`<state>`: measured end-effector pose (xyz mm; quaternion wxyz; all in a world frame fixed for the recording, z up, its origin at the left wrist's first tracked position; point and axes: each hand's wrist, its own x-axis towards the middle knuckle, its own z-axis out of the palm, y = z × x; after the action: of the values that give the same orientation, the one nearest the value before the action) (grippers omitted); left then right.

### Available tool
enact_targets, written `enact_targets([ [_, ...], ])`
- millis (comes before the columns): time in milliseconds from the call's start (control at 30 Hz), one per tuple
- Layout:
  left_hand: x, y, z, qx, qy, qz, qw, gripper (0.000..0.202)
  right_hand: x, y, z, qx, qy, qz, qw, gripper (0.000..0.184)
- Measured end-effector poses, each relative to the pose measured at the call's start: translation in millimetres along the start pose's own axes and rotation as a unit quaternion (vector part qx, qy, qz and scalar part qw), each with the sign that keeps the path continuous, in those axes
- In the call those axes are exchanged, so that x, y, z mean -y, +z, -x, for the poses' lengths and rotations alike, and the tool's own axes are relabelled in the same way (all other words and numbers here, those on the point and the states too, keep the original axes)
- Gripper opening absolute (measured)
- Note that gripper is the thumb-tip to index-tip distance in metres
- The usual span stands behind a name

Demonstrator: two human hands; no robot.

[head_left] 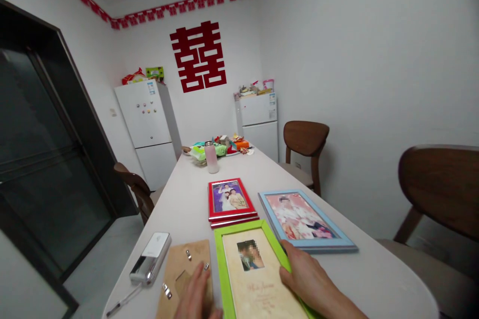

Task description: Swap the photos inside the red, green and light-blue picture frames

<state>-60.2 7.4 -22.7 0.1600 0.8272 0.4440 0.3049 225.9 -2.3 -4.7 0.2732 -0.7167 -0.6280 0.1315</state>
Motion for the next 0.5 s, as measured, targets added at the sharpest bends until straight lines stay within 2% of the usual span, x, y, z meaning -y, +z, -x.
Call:
enact_targets([
  [100,-31,34.2,-12,0.036,0.069,0.072,0.994,0.058,7,-7,-1,0.01,0.039,-0.144,0.989,0.053],
  [167,-47,51.2,-19,0.058,0.089,0.101,0.989,0.064,16,-15,2,0.056,0.075,-0.29,0.952,0.06],
  [233,-62,60.5,-25,0.073,0.101,0.119,0.985,0.072,27,-24,8,0.1,0.104,-0.41,0.901,0.064],
  [300,-78,62.3,-31,0.081,0.107,0.125,0.983,0.077,38,-31,13,0.112,0.116,-0.47,0.868,0.067],
  [333,-86,60.7,-33,0.083,0.108,0.123,0.983,0.076,43,-34,15,0.107,0.117,-0.481,0.862,0.068],
  [500,-126,35.3,-41,0.078,0.12,0.087,0.986,0.063,48,-34,14,0.106,0.103,-0.481,0.864,0.071],
])
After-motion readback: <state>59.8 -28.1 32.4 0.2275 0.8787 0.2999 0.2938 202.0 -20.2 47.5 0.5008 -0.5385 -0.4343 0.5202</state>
